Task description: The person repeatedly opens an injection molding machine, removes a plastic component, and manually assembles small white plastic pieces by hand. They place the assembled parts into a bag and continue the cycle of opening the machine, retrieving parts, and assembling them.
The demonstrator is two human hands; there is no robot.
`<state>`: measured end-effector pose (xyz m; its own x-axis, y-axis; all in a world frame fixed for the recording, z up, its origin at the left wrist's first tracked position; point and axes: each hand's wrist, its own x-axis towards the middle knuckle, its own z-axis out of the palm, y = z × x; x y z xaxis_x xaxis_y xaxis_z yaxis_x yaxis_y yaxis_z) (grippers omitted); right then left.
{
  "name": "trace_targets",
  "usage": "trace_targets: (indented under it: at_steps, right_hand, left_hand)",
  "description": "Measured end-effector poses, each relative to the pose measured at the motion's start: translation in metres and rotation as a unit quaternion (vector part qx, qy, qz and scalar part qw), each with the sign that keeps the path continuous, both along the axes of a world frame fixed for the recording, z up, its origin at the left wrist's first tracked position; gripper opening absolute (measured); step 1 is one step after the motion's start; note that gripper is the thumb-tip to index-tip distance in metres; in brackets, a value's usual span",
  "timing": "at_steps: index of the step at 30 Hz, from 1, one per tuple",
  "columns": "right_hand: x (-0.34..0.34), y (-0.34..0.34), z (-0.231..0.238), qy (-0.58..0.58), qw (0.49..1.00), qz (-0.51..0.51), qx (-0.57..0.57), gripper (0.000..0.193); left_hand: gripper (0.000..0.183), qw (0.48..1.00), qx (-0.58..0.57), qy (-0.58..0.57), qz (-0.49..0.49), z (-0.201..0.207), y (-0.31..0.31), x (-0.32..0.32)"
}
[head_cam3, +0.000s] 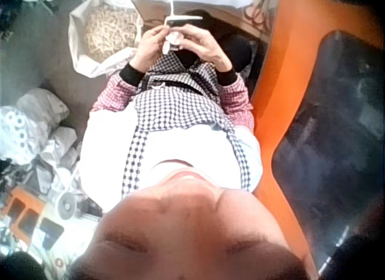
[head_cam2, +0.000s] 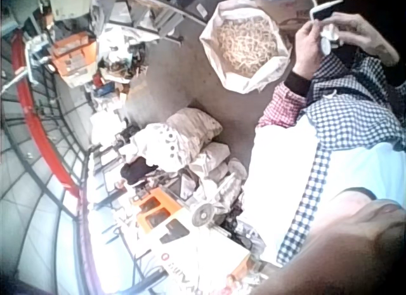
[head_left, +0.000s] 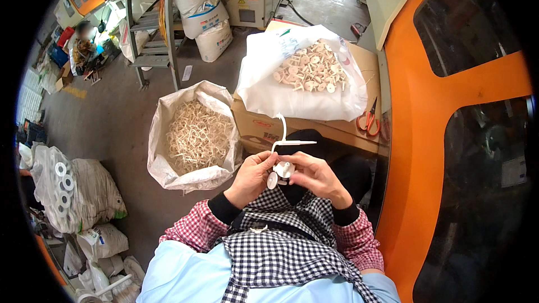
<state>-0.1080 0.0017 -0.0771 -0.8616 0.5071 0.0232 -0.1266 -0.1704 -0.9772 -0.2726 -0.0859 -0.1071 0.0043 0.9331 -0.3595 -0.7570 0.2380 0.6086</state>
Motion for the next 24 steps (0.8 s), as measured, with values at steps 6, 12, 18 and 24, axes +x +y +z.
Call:
trace_targets:
  at_steps: [6,12,18,24]
  right_hand:
    - [-0.001,-0.008,-0.013,-0.137,0.933,-0.152,0.296,0.011]
    - [-0.010,0.003,-0.061,-0.162,0.962,-0.186,-0.121,0.034]
    - [-0.009,0.039,-0.074,-0.127,0.953,-0.255,0.106,0.034]
    - [-0.022,0.137,-0.071,-0.206,0.863,-0.394,0.239,0.040]
  left_hand:
    - [0.022,0.994,-0.023,0.100,0.034,0.009,0.000,0.010]
    - [0.025,0.534,0.421,0.719,0.144,0.017,-0.005,0.002]
    - [0.018,0.667,0.258,0.673,0.189,-0.001,-0.017,-0.013]
    - [0.011,0.819,-0.005,0.543,0.185,-0.052,-0.063,-0.030]
